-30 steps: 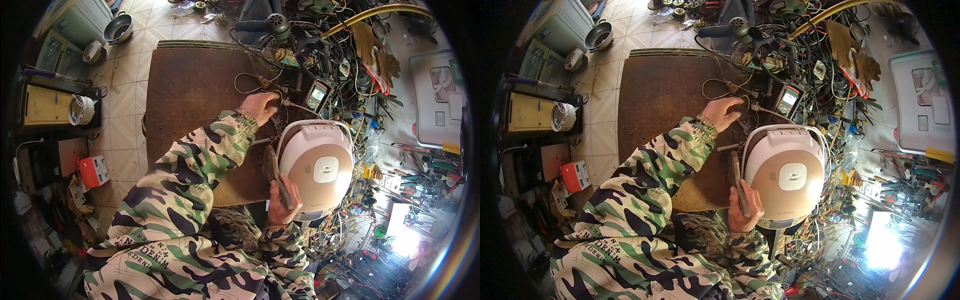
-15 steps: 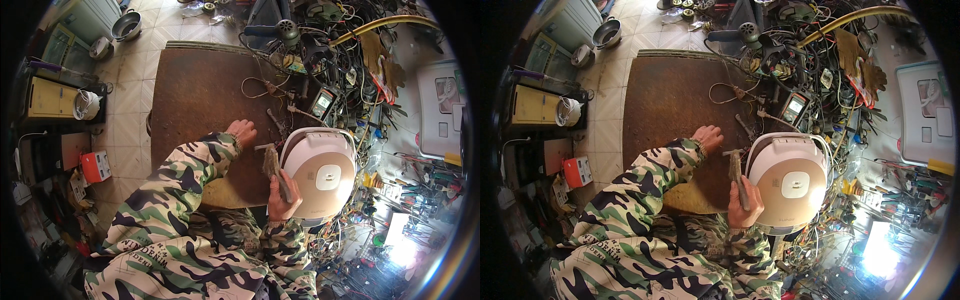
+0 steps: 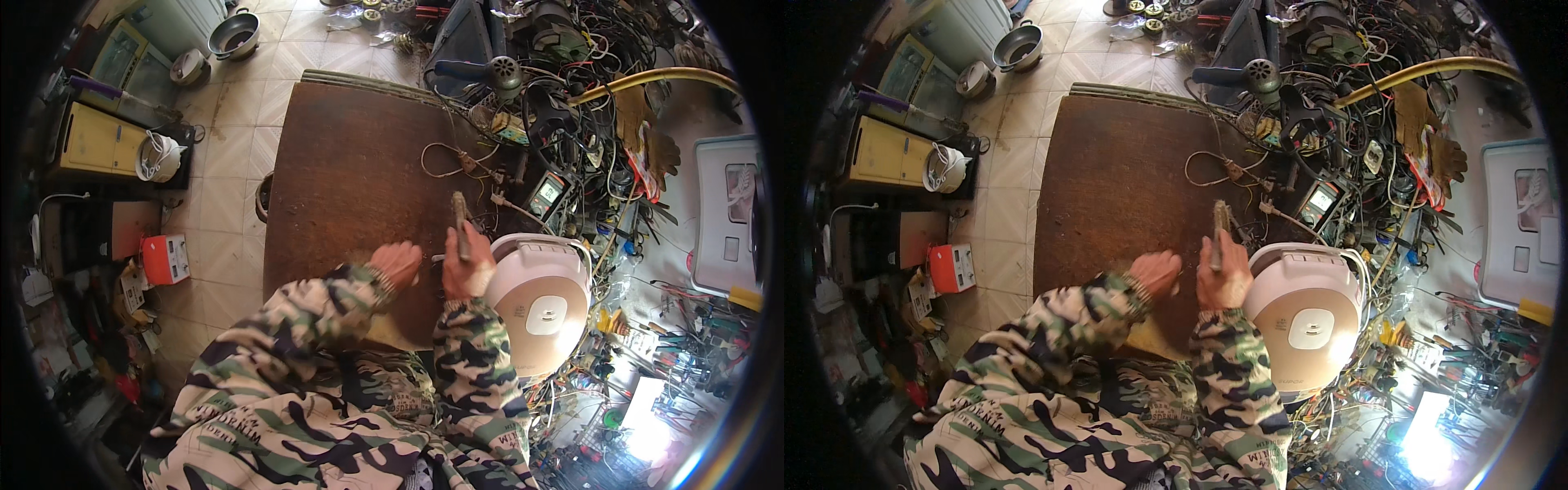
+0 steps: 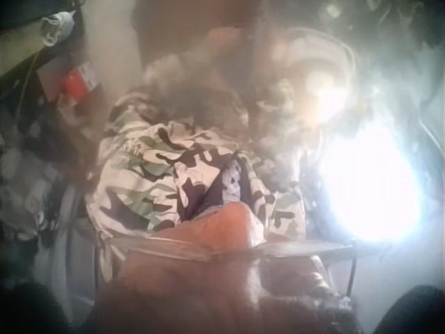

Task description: The person opens the lid of a white rice cooker, wipes the table surface, then flips the cooker to remove screws from the base using a power drill and a screwdriver. The person removes several screws and sets them aside.

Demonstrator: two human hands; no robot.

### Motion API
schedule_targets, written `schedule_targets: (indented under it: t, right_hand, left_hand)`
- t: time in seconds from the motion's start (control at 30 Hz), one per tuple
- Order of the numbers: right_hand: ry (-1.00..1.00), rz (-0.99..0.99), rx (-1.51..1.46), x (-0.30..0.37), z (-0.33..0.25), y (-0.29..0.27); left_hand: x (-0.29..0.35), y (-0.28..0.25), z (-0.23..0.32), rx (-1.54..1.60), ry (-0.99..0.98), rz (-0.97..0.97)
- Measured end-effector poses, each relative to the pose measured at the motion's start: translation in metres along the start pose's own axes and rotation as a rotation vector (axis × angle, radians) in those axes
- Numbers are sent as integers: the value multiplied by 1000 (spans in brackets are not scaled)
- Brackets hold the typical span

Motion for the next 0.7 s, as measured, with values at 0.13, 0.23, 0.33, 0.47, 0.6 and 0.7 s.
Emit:
schedule_targets:
  t: [0.13, 0.23, 0.33, 0.47, 0.6, 0.7]
  right_hand:
    - [-243, -110, 74, 17, -22, 66]
    - [-254, -165, -199, 29, -57, 63]
    - [-352, -14, -108, 5, -52, 49]
    - [-258, -82, 215, -18, -20, 91]
    - [-333, -215, 43, 15, -81, 127]
    - [-507, -142, -150, -7, -130, 122]
  left_hand:
    - [97, -55, -13, 253, -228, 25]
    - [170, -84, -36, 369, -350, 97]
    - [230, -109, -63, 475, -583, 166]
    - [298, -101, -112, 493, -803, 218]
    - [320, -117, -128, 545, -805, 253]
    - [337, -120, -143, 613, -820, 244]
Point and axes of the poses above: each hand's wrist, its own x-axis away from the middle knuckle, its own y-axis out of the palm, z = x × y, the point moved 7 cm from there along -x, towards the middle knuckle, and after that the axes turned 4 degrees about z, right-handed, at the moved point
